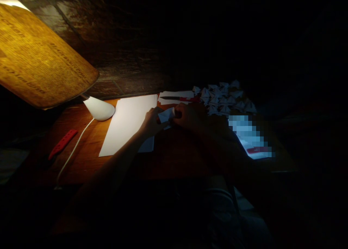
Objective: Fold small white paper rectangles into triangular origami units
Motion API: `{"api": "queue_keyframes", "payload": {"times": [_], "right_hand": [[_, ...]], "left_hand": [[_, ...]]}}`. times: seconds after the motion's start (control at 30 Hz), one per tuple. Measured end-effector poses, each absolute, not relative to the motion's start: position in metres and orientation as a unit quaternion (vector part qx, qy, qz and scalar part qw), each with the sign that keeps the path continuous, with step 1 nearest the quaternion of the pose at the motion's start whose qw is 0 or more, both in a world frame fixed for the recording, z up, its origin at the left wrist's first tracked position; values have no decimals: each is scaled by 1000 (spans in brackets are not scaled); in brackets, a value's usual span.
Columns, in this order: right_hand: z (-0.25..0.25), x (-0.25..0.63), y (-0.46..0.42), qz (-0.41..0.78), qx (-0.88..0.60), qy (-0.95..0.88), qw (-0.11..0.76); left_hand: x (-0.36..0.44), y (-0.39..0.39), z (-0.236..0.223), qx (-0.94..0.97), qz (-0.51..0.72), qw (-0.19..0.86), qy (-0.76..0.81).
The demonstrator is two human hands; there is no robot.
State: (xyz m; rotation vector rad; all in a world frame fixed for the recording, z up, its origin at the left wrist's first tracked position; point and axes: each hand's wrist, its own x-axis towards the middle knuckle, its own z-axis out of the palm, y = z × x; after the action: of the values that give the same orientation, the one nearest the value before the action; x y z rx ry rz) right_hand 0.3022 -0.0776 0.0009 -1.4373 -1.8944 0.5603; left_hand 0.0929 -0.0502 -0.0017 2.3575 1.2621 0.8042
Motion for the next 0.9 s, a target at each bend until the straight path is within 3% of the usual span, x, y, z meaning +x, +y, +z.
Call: {"api": "queue_keyframes", "payload": {"times": [0.9], "right_hand": [[8,303,-82,210,-546,-751,307]], "left_hand": [[94,-51,0,842,285,164,427]]}}
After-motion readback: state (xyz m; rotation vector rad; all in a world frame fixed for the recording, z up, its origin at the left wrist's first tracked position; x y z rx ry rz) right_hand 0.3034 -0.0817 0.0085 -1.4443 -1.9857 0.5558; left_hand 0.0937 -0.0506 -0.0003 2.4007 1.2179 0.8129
